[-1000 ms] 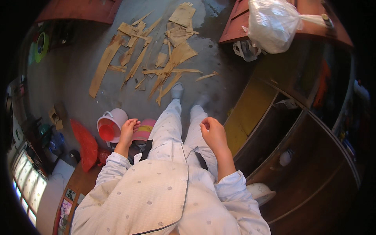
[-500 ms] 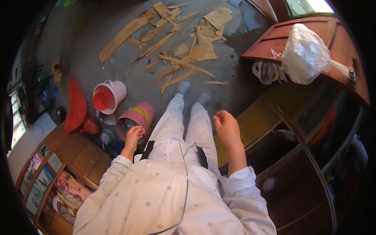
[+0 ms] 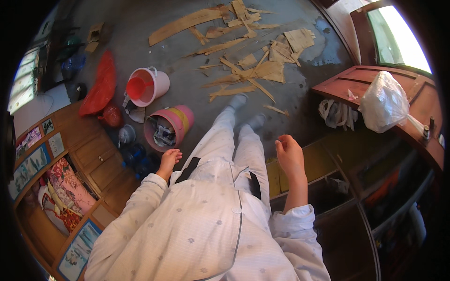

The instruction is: The person brushes a liquid inside a wooden cabinet, retrieves a hammer and nails from a shelf, hammers a wooden strip into place inside the cabinet, and wipes the interior surface with a cloth.

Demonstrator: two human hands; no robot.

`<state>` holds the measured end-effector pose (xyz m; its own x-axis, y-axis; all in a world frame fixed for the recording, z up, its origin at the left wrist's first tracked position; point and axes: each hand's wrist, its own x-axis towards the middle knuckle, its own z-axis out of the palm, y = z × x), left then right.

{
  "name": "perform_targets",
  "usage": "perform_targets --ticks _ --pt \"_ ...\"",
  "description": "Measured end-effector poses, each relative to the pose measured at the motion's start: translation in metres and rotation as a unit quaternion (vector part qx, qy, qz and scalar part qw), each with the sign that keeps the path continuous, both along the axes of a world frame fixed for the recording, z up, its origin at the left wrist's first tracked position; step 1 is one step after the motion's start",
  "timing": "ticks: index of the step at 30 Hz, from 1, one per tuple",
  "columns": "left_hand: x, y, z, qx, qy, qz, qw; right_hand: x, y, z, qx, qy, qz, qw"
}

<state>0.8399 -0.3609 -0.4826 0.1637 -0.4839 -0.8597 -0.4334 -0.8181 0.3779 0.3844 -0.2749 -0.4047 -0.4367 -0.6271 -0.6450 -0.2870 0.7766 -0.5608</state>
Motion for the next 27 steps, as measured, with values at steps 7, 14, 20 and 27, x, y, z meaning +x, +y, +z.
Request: perform_targets --ticks 7,14,20,27 --pt "0.007 0.000 0.003 -0.032 -0.003 0.020 0.999 -0.008 0.002 0.004 -0.017 0.035 0.022 0.999" --pt "-0.005 -0.035 -0.014 -0.029 0.001 -0.035 0.999 -0.006 0.015 0.014 -0.002 0.042 -0.030 0.999" --pt "-0.006 -0.113 -0.015 -0.027 0.017 -0.108 0.994 0.008 0.022 0.021 0.072 0.049 -0.067 0.994" --pt "-0.036 -0.246 -0.035 0.035 0.025 -0.190 0.981 0.074 0.011 0.008 0.083 -0.012 -0.254 0.964"
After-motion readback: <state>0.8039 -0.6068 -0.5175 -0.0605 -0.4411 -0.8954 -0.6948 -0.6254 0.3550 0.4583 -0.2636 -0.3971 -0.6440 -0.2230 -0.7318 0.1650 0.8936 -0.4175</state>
